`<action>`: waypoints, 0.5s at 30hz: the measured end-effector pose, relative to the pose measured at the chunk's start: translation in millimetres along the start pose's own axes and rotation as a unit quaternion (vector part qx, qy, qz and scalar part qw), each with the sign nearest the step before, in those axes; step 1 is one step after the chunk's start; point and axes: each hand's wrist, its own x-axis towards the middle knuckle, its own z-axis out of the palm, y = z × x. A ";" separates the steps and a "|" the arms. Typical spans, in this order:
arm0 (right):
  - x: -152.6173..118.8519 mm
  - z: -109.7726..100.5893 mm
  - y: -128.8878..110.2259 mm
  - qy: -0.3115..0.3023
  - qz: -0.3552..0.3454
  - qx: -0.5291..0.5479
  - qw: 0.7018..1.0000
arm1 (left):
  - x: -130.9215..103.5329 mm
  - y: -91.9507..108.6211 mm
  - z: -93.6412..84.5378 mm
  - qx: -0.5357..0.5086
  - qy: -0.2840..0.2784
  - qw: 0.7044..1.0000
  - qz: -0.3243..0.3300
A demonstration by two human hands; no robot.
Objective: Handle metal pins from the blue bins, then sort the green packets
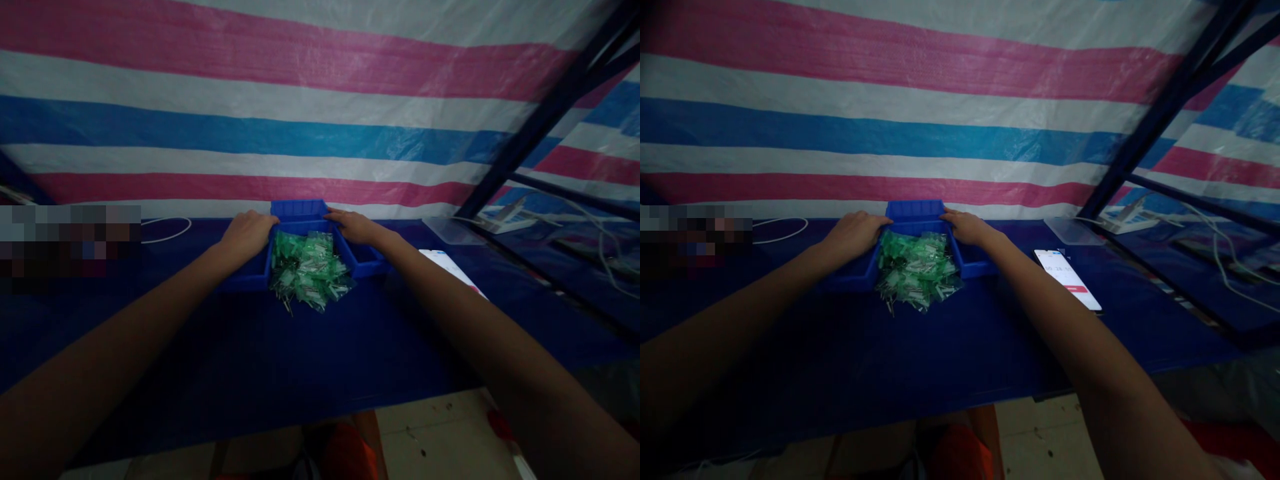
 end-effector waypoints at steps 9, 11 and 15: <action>-4.6 -1.4 -6.5 0.000 0.008 -0.013 1.000 | -4.7 14.0 -4.7 0.002 -0.006 0.999 -0.036; -7.4 -11.6 -8.1 0.009 0.008 -0.020 1.000 | -3.8 7.3 -5.6 -0.004 -0.004 1.000 -0.031; -26.5 -43.9 -24.6 0.106 0.001 -0.064 0.992 | -13.4 -3.2 -26.9 -0.007 0.077 0.997 -0.005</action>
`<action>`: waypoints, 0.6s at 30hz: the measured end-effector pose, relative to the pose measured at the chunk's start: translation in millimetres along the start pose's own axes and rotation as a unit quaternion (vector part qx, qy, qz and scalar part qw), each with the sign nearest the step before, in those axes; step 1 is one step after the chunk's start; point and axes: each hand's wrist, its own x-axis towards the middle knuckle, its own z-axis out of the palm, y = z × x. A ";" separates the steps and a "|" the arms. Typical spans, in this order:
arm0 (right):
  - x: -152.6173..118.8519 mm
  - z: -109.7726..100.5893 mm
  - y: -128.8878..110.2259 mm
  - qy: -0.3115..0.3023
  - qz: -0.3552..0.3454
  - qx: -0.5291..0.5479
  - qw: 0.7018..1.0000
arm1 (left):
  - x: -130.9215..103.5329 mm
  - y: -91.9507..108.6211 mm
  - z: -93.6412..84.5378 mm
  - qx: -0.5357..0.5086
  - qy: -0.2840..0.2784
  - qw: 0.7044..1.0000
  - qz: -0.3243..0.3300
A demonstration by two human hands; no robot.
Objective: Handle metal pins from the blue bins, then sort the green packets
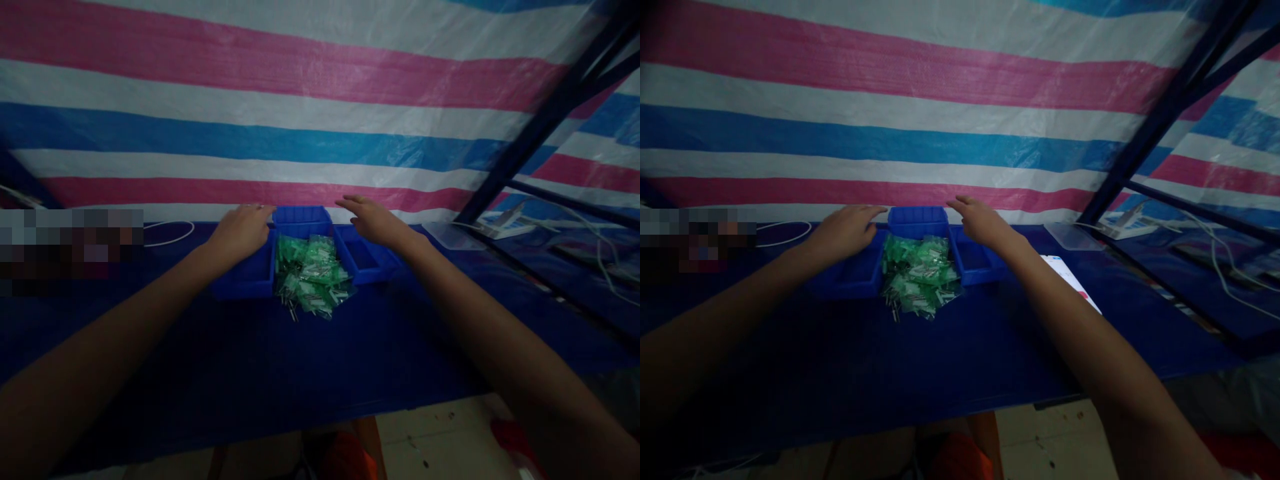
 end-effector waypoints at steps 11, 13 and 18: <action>-83.6 0.2 -101.3 -0.031 -0.171 0.010 0.985 | -82.7 47.4 -12.6 0.003 0.007 0.977 0.212; -86.8 5.1 -105.1 -0.013 -0.171 0.018 0.985 | -85.0 50.2 -5.2 0.020 0.006 0.982 0.190; -93.4 11.5 -101.1 -0.015 -0.163 0.035 0.986 | -83.0 48.5 3.0 0.011 0.037 0.987 0.157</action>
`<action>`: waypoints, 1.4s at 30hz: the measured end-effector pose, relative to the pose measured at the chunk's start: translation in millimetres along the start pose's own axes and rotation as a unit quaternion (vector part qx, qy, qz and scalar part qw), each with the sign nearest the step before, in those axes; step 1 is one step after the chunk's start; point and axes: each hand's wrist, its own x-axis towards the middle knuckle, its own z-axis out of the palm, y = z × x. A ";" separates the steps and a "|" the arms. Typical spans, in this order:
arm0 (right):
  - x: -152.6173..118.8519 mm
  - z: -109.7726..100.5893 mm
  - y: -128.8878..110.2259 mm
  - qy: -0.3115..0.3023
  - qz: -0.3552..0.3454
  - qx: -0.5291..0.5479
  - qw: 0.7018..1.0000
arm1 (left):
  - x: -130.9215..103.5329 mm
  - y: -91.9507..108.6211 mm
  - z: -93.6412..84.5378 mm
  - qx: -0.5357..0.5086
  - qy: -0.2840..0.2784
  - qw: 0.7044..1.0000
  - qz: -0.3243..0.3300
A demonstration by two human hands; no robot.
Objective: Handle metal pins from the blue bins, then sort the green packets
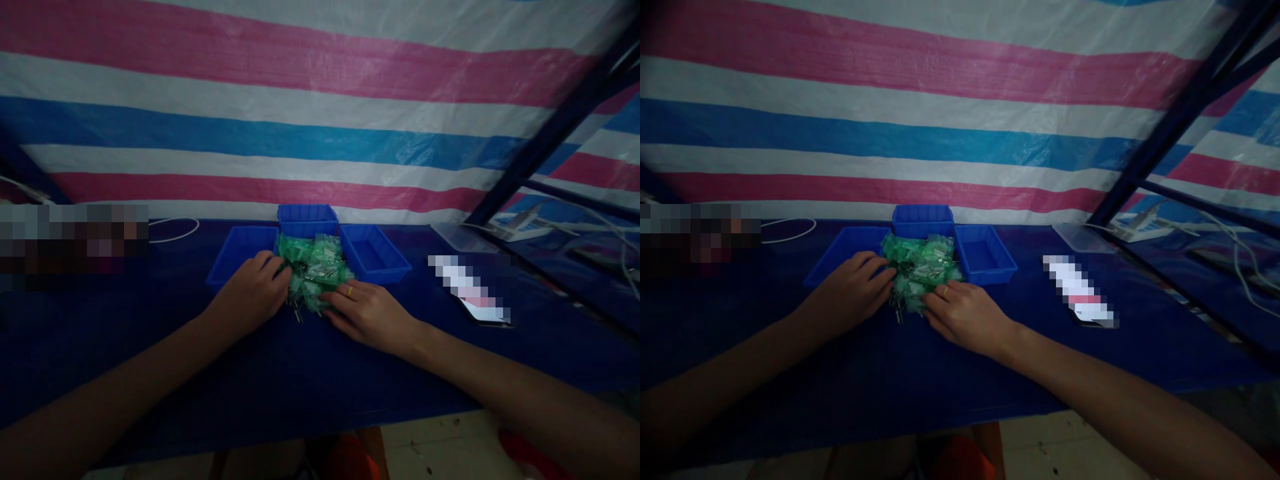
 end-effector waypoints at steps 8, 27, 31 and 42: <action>-1.3 -3.7 4.3 0.049 0.043 0.051 0.997 | 1.8 2.0 4.5 -0.045 0.080 0.995 -0.026; -0.5 7.4 -3.7 -0.088 0.003 0.377 0.922 | -19.8 27.7 -7.5 -0.461 -0.091 0.881 0.050; -2.0 10.6 -3.9 -0.076 -0.003 0.350 0.933 | -20.4 27.3 -3.7 -0.435 -0.080 0.894 0.073; -9.4 4.4 2.1 -0.062 0.041 0.271 0.960 | -20.7 29.1 -4.7 -0.387 -0.082 0.917 0.054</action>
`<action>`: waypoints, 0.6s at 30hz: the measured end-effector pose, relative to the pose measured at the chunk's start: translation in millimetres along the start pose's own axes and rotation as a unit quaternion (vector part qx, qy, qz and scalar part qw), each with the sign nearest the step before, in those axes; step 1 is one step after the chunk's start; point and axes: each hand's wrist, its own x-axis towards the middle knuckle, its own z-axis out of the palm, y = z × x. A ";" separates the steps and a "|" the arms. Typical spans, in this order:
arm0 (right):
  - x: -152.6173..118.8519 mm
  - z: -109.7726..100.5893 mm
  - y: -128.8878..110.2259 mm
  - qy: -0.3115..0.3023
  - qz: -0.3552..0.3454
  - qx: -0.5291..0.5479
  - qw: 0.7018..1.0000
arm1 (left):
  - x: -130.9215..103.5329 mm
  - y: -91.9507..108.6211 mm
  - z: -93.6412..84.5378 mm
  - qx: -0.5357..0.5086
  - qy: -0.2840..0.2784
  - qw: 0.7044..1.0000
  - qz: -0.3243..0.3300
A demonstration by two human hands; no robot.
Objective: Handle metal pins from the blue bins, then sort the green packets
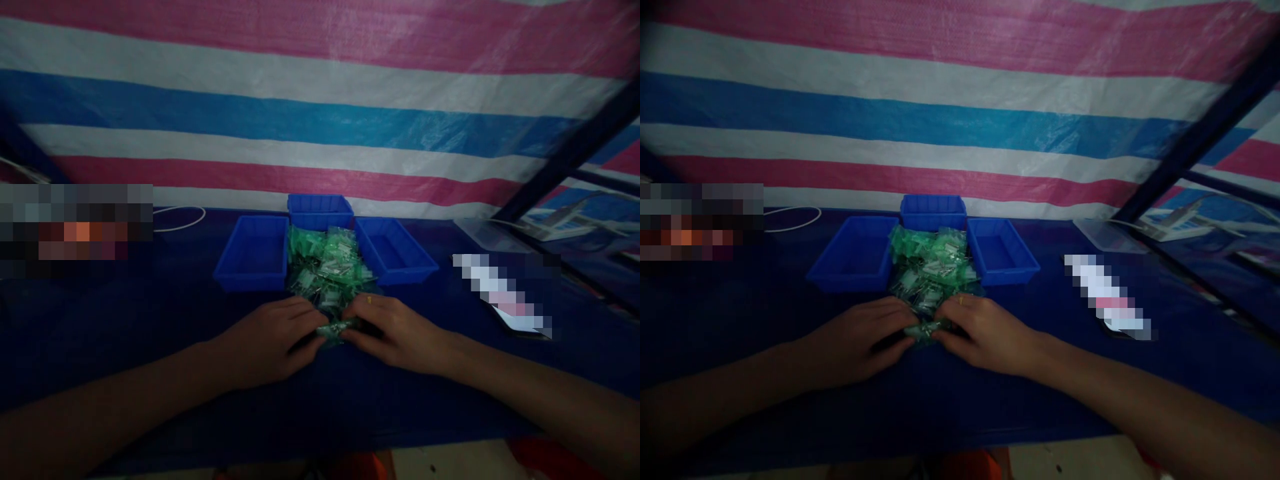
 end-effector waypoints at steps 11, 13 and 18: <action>-1.3 -6.8 1.6 -0.037 -0.021 -0.049 0.998 | -1.6 -2.2 -2.8 0.033 -0.003 0.999 0.039; -1.4 -7.3 1.7 -0.040 -0.023 -0.040 0.998 | -1.8 -2.0 -3.7 0.037 0.002 0.998 0.050; -3.3 -9.3 2.2 -0.055 -0.044 -0.045 0.997 | -4.4 -1.1 -3.0 0.093 0.023 0.992 0.083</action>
